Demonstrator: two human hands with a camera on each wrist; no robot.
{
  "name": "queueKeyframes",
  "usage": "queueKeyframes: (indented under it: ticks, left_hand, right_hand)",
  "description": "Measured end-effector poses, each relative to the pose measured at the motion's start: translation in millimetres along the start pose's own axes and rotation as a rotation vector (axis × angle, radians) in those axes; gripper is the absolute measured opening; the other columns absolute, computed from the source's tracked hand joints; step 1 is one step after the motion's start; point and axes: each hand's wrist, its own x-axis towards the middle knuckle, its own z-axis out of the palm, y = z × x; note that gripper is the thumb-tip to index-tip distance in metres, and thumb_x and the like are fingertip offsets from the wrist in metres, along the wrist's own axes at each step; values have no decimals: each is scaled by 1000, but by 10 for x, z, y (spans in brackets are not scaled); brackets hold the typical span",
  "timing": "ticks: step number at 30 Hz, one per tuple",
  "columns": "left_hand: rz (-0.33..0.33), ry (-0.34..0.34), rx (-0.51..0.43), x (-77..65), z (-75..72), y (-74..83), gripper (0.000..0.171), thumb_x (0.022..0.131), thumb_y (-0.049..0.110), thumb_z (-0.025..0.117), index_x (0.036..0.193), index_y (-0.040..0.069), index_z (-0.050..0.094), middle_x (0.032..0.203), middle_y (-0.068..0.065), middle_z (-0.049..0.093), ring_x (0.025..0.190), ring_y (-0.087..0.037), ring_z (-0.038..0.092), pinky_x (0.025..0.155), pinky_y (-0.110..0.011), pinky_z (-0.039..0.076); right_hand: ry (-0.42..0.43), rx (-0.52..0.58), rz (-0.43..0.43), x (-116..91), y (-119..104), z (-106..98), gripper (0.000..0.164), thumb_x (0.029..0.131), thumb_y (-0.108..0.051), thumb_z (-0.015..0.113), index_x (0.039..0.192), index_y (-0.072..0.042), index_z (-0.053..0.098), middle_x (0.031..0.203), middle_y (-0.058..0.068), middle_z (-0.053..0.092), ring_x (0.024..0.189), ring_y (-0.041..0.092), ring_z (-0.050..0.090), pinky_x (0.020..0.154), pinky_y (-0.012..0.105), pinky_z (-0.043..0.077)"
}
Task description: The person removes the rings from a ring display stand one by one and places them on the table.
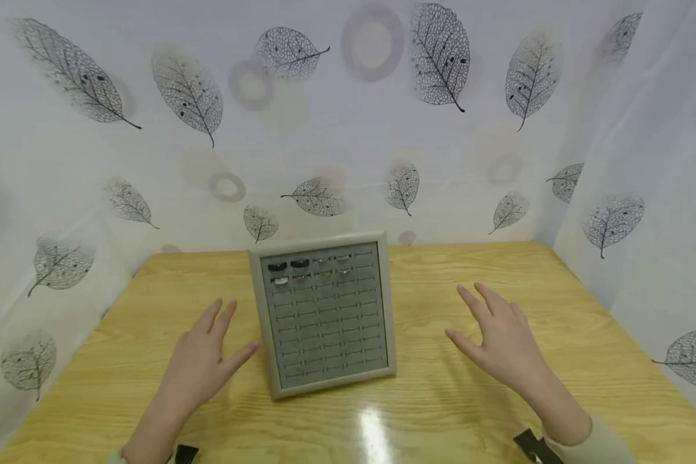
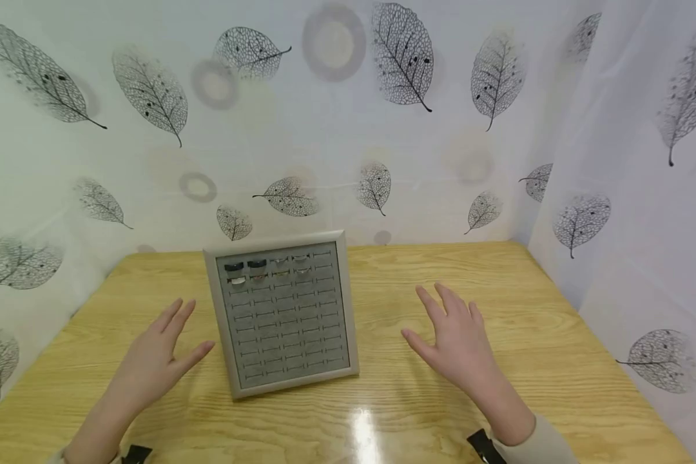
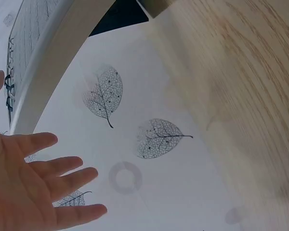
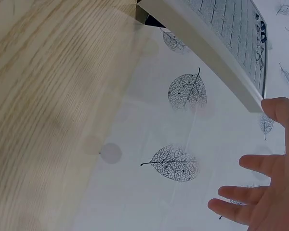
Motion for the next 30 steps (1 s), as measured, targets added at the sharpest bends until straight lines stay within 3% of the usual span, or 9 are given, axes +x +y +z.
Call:
queueKeyframes:
  ticks: [4, 10, 13, 17, 23, 27, 30]
  left_hand:
    - [1, 21, -24, 7, -12, 17, 67, 84, 47, 52, 126, -5, 43, 125, -26, 42, 104, -43, 45, 81, -55, 38]
    - [-75, -54, -51, 13, -54, 65, 61, 86, 50, 47, 118, -2, 51, 107, -19, 57, 77, -29, 60, 62, -43, 47]
    - [-82, -63, -74, 7, -54, 76, 58, 87, 49, 47, 115, -1, 53, 102, -15, 60, 80, -27, 60, 60, -40, 47]
    - [-66, -42, -128, 3, -38, 79, 52, 87, 44, 49, 113, 0, 54, 101, -14, 61, 88, -28, 58, 64, -40, 48]
    - [-28, -54, -310, 65, -3, 80, 47, 90, 36, 50, 118, -2, 50, 110, -15, 57, 97, -28, 55, 74, -44, 46]
    - [1, -69, -482, 136, 82, 47, 43, 91, 27, 51, 120, -4, 46, 110, -17, 57, 98, -29, 54, 79, -45, 44]
    - [-28, -98, -604, 193, 138, 14, 43, 91, 24, 51, 122, -5, 43, 110, -19, 56, 99, -31, 54, 79, -43, 45]
  right_hand:
    - [75, 24, -34, 22, -3, 12, 59, 75, -33, 67, 121, -1, 49, 112, 22, 52, 100, 38, 48, 78, 57, 36]
    - [88, 56, -6, 16, -33, 2, 51, 75, -29, 68, 115, -1, 54, 94, 14, 62, 80, 29, 59, 59, 42, 47]
    - [80, 65, 8, 12, -58, -9, 47, 75, -28, 67, 113, -2, 56, 87, 10, 64, 72, 25, 60, 46, 32, 44]
    - [127, 59, -32, 34, -57, -6, 44, 72, -25, 69, 109, -2, 58, 79, 6, 63, 65, 19, 60, 42, 24, 40]
    - [233, 113, -161, 141, -50, 25, 38, 70, -21, 69, 103, -2, 62, 71, 2, 60, 59, 12, 56, 46, 25, 44]
    - [296, 184, -268, 256, -85, 62, 37, 81, -33, 59, 100, -1, 63, 68, 2, 58, 56, 11, 53, 48, 24, 45]
    - [336, 236, -337, 356, -135, 83, 44, 86, -40, 49, 98, 0, 63, 67, 2, 57, 54, 9, 52, 47, 22, 44]
